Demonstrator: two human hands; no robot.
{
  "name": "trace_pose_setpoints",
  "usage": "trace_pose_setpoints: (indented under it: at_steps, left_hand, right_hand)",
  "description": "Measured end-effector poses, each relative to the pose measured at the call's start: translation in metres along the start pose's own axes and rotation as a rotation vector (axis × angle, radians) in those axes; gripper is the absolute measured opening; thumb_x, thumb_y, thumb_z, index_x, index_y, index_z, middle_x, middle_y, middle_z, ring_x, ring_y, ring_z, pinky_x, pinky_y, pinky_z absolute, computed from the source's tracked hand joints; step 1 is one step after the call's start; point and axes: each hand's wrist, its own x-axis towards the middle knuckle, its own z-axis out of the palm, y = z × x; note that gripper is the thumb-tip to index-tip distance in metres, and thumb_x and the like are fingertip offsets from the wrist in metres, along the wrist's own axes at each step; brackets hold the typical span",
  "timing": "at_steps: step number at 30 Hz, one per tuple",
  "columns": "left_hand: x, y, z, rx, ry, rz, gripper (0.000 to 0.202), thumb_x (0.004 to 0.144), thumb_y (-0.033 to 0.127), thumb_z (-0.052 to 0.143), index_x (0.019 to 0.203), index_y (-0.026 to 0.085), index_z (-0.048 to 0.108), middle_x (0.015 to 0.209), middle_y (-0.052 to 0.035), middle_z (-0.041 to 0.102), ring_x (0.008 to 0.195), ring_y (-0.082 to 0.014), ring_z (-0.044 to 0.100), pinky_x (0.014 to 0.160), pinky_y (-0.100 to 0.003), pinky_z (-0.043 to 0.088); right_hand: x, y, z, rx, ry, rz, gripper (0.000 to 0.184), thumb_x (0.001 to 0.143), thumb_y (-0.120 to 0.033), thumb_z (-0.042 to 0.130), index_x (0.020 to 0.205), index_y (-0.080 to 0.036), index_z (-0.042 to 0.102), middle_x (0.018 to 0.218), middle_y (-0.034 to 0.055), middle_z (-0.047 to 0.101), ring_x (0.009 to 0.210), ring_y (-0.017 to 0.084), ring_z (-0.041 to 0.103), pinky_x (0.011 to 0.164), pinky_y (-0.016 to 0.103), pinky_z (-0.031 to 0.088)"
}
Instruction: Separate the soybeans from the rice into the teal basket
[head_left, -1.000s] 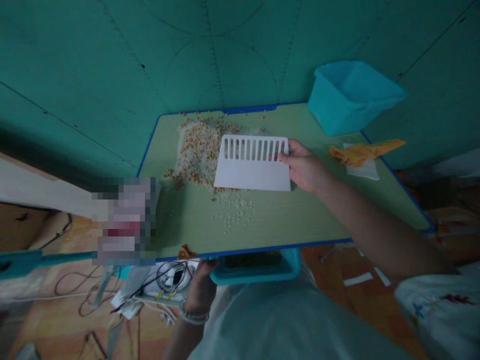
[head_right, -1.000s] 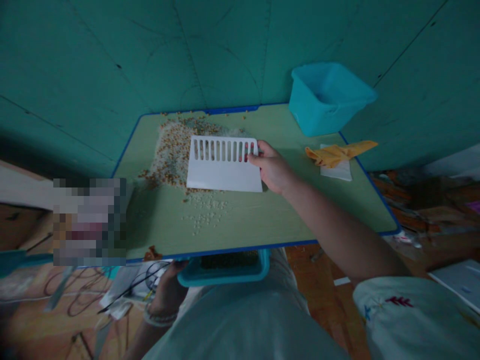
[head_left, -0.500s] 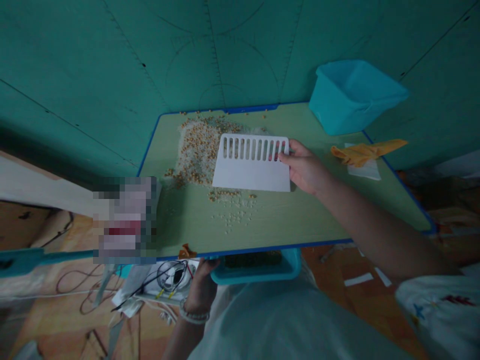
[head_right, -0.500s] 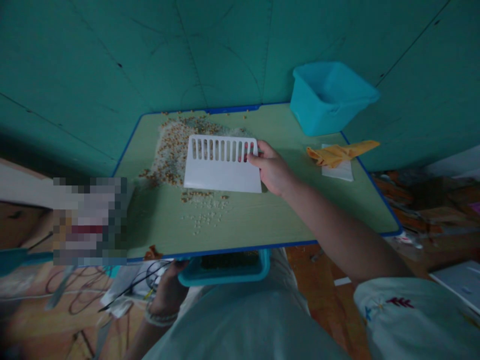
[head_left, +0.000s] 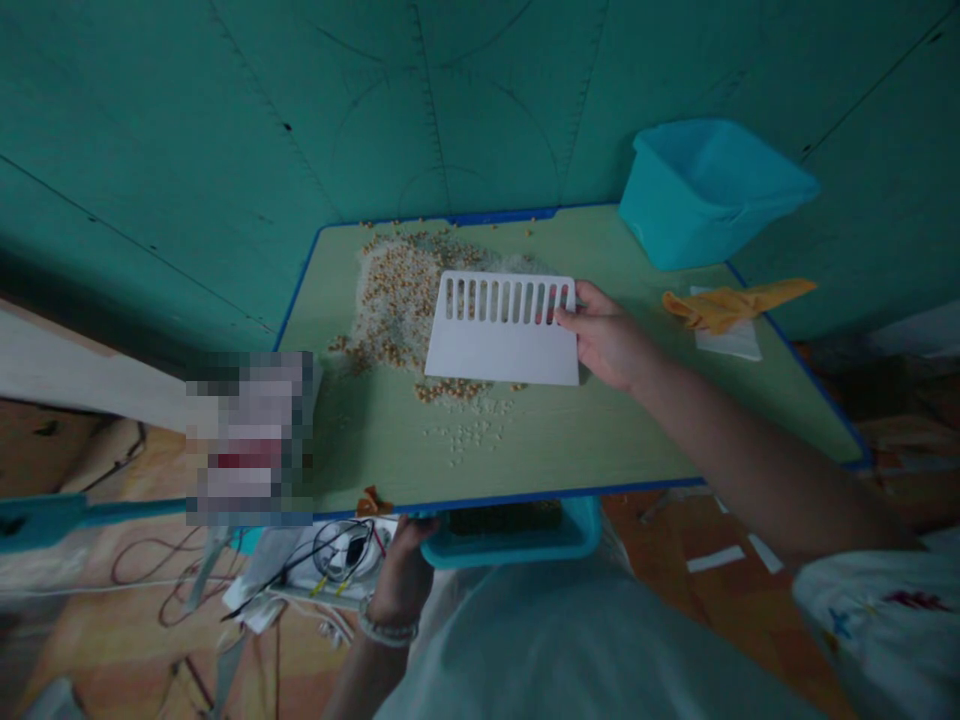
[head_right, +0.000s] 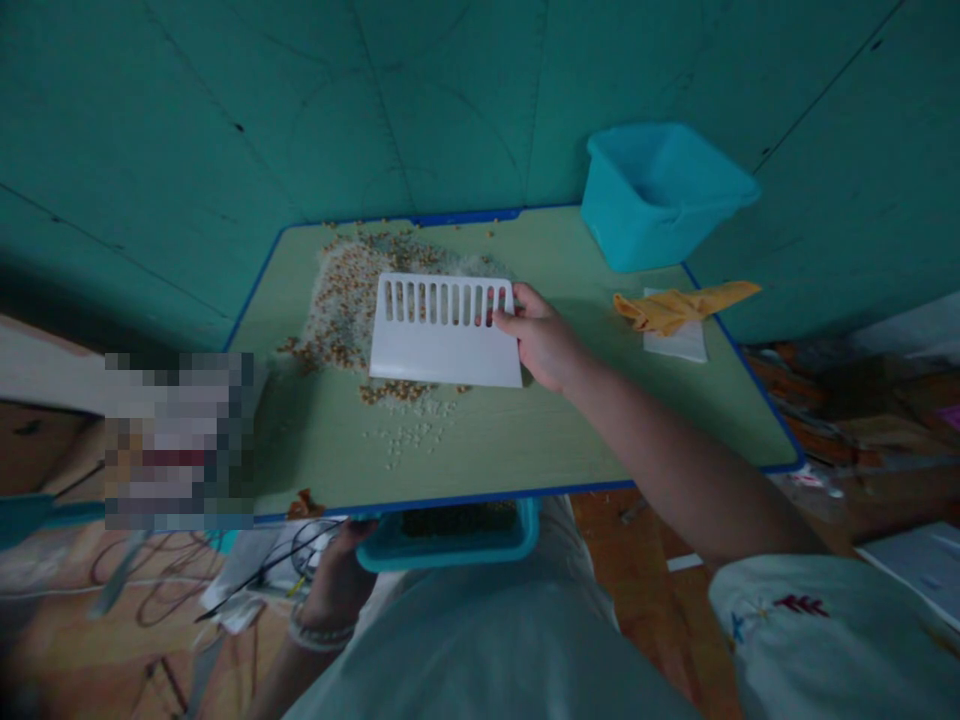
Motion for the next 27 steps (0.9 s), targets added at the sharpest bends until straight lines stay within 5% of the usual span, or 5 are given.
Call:
trace_pose_setpoints:
  at_steps: [27]
  left_hand:
    - [0.011,-0.018,-0.02,0.004,-0.082,0.068,0.025,0.059,0.021,0.076,0.084,0.022,0.076,0.082,-0.0022,0.077,0.089,-0.0284,0.069,0.083,-0.041,0.051]
  right_hand:
    - [-0.008,-0.003,0.004,-0.03,-0.13,0.159,0.022,0.072,-0.01,0.064,0.087,-0.022,0.054,0.08,-0.0022,0.064,0.077,0.015,0.063,0.084,0.036,0.047]
